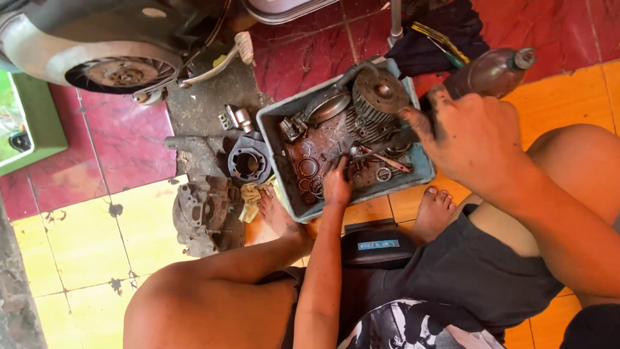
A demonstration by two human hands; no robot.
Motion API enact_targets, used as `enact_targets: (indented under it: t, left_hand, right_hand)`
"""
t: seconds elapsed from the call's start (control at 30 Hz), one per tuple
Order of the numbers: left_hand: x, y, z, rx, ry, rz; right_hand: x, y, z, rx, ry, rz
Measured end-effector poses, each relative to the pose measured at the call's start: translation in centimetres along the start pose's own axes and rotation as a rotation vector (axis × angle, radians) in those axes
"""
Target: A person is inspecting and sorting through various motorcycle engine parts in a tray, using a screwdriver to manipulate them.
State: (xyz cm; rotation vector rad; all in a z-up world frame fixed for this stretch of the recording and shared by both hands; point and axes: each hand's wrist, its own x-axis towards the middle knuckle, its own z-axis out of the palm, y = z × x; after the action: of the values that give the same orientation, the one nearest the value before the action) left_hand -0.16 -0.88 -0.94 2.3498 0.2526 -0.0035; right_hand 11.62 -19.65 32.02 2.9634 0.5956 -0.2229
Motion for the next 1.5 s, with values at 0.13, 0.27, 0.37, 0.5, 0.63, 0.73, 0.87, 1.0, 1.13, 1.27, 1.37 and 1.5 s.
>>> enact_targets:
  t: [0.13, 0.27, 0.37, 0.5, 0.63, 0.73, 0.87, 1.0, 1.13, 1.27, 1.37, 1.5]
  left_hand:
    - [-0.1, -0.7, 0.7, 0.058, -0.061, -0.043]
    - [-0.1, -0.9, 0.5, 0.007, -0.019, -0.007]
    - [-0.1, -1.0, 0.9, -0.011, 0.019, 0.05]
    - [0.1, -0.4, 0.3, 0.009, 0.007, 0.011]
    - [0.1, -0.1, 0.2, 0.065, -0.042, -0.027]
    - [0.0, -0.3, 0.4, 0.014, -0.003, -0.016]
    - [-0.2, -0.6, 0.4, 0.032, -0.01, -0.016]
    - [0.1, -0.7, 0.5, 0.044, -0.038, -0.024]
    - [0.1, -0.2, 0.1, 0.024, -0.009, -0.006]
    - [-0.2, -0.9, 0.3, 0.03, 0.034, 0.036]
    - [0.0, -0.8, 0.3, 0.02, 0.039, 0.067]
    - [0.1, -1.0, 0.3, 0.014, 0.02, 0.026]
  right_hand:
    - [0.0, -0.8, -2.4, 0.112, -0.164, -0.127]
    - [0.5, -0.9, -2.7, 0.571, -0.122, -0.463]
    - [1.1, -1.5, -2.8, 0.678, -0.112, -0.37]
    - [1.1, -0.6, -0.3, -0.034, -0.008, -0.107]
    - [1.5, 0.9, -2.1, 0.267, -0.245, -0.063]
    - [1.4, 2.7, -1.1, 0.43, -0.052, -0.571]
    - [1.7, 1.4, -1.7, 0.621, -0.032, -0.563]
    - [1.4, 0.0, -0.2, 0.048, 0.117, -0.162]
    - [0.5, 0.9, -1.2, 0.157, 0.016, -0.288]
    - [0.4, 1.4, -0.4, 0.699, -0.225, -0.49]
    - [0.4, -0.2, -0.4, 0.617, -0.068, -0.38]
    - [-0.1, -0.4, 0.0, 0.124, -0.029, -0.122]
